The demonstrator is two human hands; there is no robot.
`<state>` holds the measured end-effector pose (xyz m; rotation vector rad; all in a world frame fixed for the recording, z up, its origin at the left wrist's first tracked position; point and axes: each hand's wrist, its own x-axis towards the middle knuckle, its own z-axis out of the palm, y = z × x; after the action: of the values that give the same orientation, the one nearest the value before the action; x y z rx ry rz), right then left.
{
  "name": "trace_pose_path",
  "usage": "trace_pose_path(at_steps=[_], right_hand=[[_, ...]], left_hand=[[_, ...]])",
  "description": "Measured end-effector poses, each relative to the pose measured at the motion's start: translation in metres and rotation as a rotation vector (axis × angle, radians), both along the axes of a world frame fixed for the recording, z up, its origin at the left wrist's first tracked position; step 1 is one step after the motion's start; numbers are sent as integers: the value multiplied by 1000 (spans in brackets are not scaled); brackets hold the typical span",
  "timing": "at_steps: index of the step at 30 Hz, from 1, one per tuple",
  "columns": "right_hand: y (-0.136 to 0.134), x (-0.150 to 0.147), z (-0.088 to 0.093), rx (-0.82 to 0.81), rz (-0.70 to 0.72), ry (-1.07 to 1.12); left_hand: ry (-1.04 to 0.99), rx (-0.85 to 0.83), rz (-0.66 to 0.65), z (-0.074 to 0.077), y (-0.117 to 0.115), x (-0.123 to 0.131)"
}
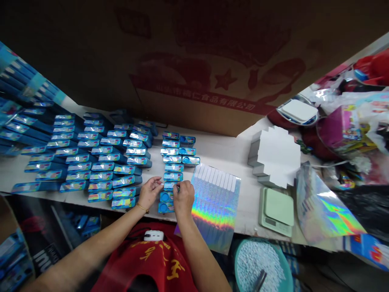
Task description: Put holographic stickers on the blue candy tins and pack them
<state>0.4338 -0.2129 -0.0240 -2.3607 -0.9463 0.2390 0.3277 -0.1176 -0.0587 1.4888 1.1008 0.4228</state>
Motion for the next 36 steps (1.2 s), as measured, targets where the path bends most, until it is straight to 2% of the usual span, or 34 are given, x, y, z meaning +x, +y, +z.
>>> trace_pose_path(at_steps=[2,4,6,8,11,12,14,16,18,21,24,26,31,36], right_hand=[[-4,0,3,-57,59,-85],[-9,-1,6,-130,198,-164],[-14,-2,9,-197,338,-205],[-21,1,9,-211,389,-208],[-45,21,1,-105,275,-166],[-58,34,-4,-49,192,-147],[-90,67,-15,38,17,-121],[-123,108,-28,53,-122,-117],[-149,150,-41,-15,-206,-127],[-163,206,-58,-213,-217,-134],[-158,245,-71,-369,-160,-131],[-155,259,-77,-397,-127,-124],[-161,262,-85,-409,12,-173],[-168,258,-87,-254,-8,-149]], left_hand=[[36,9,-2,-5,1,-2],[78,62,-6,-5,2,-6],[116,155,-13,3,4,-8],[112,266,-44,21,3,-5],[32,427,-179,52,-8,13],[1,467,-267,60,-15,23],[-31,527,-525,68,-35,47],[8,573,-833,63,-60,73],[127,616,-1078,45,-86,99],[352,663,-1262,9,-113,129],[547,687,-1311,-19,-123,146],[631,696,-1307,-27,-124,150],[690,690,-1299,-28,-126,153],[693,659,-1286,-30,-128,150]])
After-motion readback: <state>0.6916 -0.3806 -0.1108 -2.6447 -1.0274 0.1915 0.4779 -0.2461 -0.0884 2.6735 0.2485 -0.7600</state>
